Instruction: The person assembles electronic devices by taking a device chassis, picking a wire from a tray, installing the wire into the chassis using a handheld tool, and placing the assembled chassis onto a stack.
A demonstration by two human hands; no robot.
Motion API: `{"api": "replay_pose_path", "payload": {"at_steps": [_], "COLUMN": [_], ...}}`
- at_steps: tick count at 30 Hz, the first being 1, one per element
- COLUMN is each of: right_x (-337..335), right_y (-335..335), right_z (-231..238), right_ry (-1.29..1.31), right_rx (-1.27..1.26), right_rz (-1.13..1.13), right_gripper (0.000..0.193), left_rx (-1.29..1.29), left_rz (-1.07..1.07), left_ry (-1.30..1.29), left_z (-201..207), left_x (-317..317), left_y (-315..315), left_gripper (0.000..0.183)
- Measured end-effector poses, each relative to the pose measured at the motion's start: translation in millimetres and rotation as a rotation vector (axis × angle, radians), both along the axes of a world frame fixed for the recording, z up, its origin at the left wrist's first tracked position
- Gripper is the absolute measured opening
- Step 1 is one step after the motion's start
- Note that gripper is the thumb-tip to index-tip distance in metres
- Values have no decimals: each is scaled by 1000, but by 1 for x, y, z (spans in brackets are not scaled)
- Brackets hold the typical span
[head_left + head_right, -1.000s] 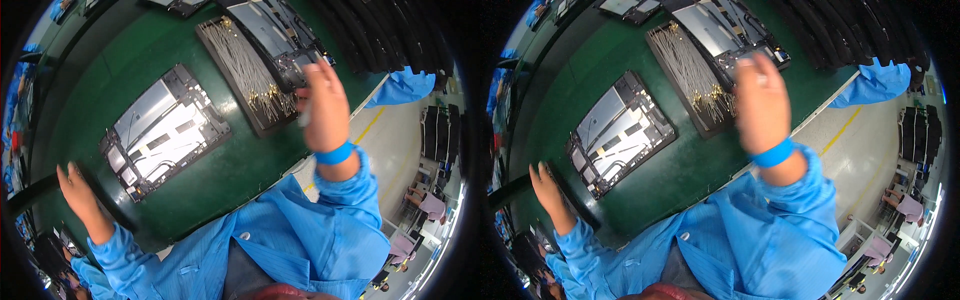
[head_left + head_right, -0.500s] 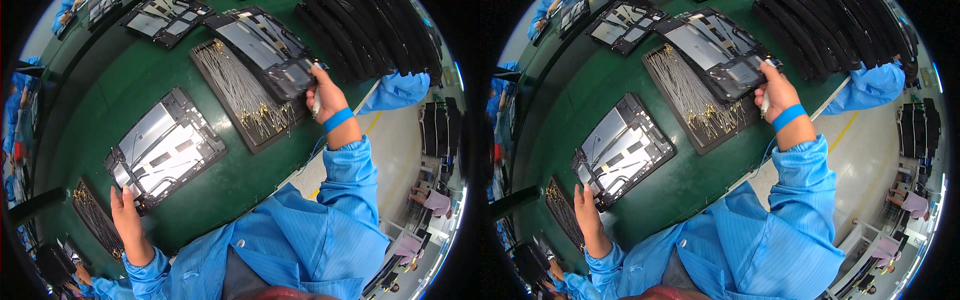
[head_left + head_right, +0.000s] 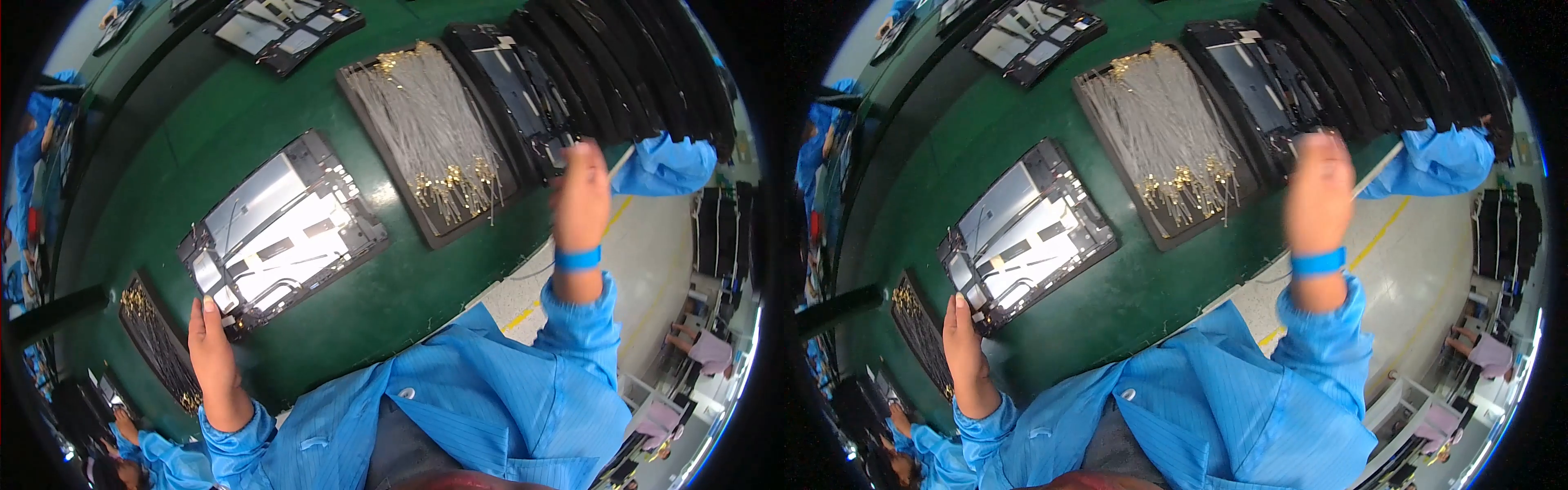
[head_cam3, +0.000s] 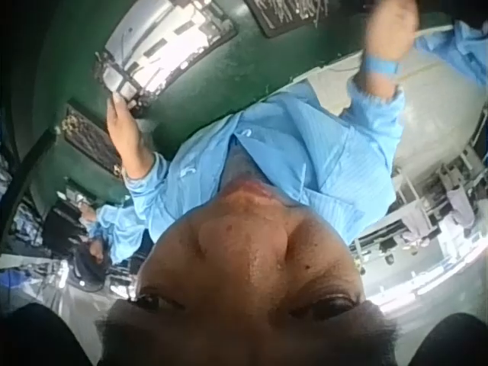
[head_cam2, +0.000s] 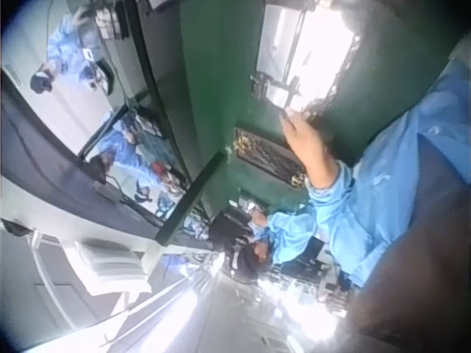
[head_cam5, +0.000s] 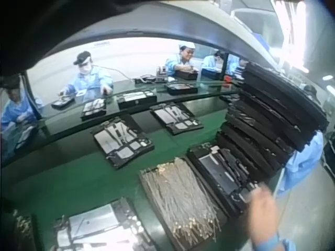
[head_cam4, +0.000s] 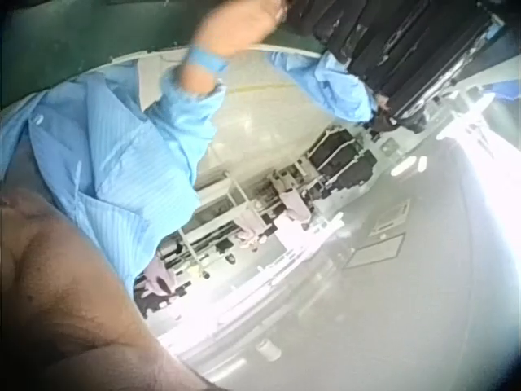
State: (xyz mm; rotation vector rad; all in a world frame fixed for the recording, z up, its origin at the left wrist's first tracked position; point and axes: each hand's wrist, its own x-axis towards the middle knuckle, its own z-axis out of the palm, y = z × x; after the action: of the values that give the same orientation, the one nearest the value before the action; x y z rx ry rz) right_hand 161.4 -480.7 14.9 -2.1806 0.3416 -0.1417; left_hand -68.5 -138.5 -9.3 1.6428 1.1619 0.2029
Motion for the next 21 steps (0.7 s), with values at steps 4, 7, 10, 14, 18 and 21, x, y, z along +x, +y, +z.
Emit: {"api": "replay_pose_path", "payload": {"at_steps": [4,7,10,14,18,21], "right_x": [-71,-73,-55,-47,-35,-24], "right_y": [96,114,131,154,245,312], "right_z": [-3,-22,0,16,16,19], "right_ry": [362,254,1015,1148,861,722], "right_rx": [92,-86,265,648,752,744], "right_rz": [902,831,605,844,1052,878], "right_gripper": [42,55,66,51,45,62], "left_rx": [-337,-416,-334,-137,157,-5], "left_rz": [40,92,175,524,872,433], "left_ry": [-111,-137,-177,-448,-670,-403], "left_z": [6,17,19,33,45,7], "left_x": [5,14,7,13,27,3], "left_y": [5,-3,11,38,33,36], "left_gripper": [38,39,31,31,30,33]}}
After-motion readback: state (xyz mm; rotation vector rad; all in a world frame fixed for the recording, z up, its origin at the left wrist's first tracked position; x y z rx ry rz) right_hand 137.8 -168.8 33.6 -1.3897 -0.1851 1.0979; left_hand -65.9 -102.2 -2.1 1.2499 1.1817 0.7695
